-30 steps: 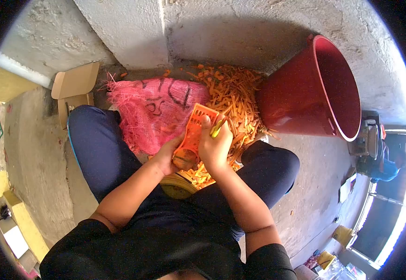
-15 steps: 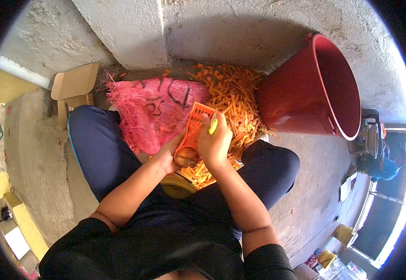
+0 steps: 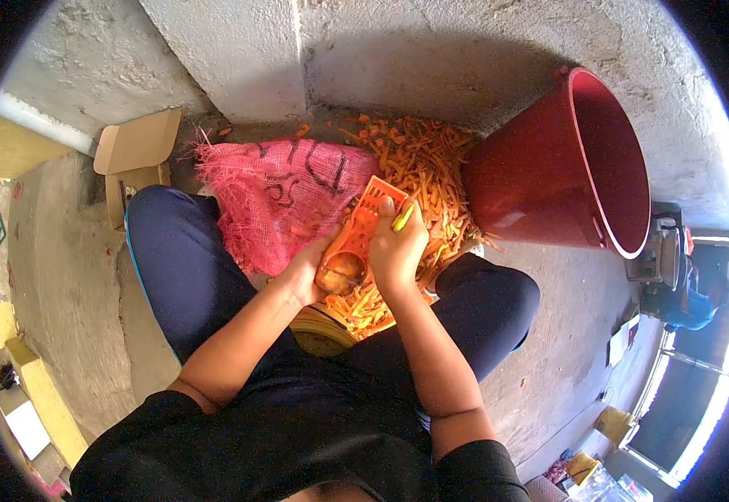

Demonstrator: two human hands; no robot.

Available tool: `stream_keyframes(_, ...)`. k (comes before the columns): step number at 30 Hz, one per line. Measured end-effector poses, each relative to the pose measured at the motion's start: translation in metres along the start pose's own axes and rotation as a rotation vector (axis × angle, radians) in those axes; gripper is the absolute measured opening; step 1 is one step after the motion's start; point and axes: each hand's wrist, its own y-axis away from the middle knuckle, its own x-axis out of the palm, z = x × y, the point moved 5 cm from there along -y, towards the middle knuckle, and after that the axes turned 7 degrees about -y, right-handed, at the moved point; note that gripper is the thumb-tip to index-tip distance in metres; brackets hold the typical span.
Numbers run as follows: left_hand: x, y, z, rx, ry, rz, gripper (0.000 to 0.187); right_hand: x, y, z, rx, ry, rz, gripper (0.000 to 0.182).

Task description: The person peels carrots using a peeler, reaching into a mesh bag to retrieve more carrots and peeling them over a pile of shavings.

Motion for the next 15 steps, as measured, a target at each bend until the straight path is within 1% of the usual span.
stream_keyframes(3,0.006,0.004,-0.007,0.052,-0.038,0.028,0.039,0.001,0.0,-0.006,0.052,-0.049,-0.008,0.021)
stream_keyframes(6,0.025,0.02,-0.008,-0.043,-0.025,-0.161,0.039,0.007,-0.002,-0.011,-0.047,-0.151,0.171,0.023)
stream_keyframes(7,0.021,0.018,-0.006,-0.052,-0.052,-0.097,0.04,0.008,-0.004,-0.012,-0.098,-0.111,0.197,0.023)
stream_keyframes(9,0.007,0.011,0.001,-0.065,-0.102,0.031,0.043,0.007,-0.002,-0.012,-0.044,-0.08,0.135,0.023)
stream_keyframes(10,0.002,0.007,0.001,0.009,-0.137,0.037,0.043,0.008,-0.001,-0.012,-0.017,-0.065,0.103,0.023)
stream_keyframes(12,-0.002,0.004,-0.001,0.152,-0.206,0.05,0.043,0.006,0.0,-0.02,0.054,-0.14,0.021,0.024)
stream_keyframes(14,0.0,0.005,-0.003,0.24,-0.238,0.004,0.043,0.003,-0.001,-0.024,0.146,-0.244,-0.032,0.025)
stream_keyframes(15,0.003,0.005,-0.006,0.289,-0.252,-0.018,0.043,0.004,-0.001,-0.023,0.159,-0.29,-0.032,0.026)
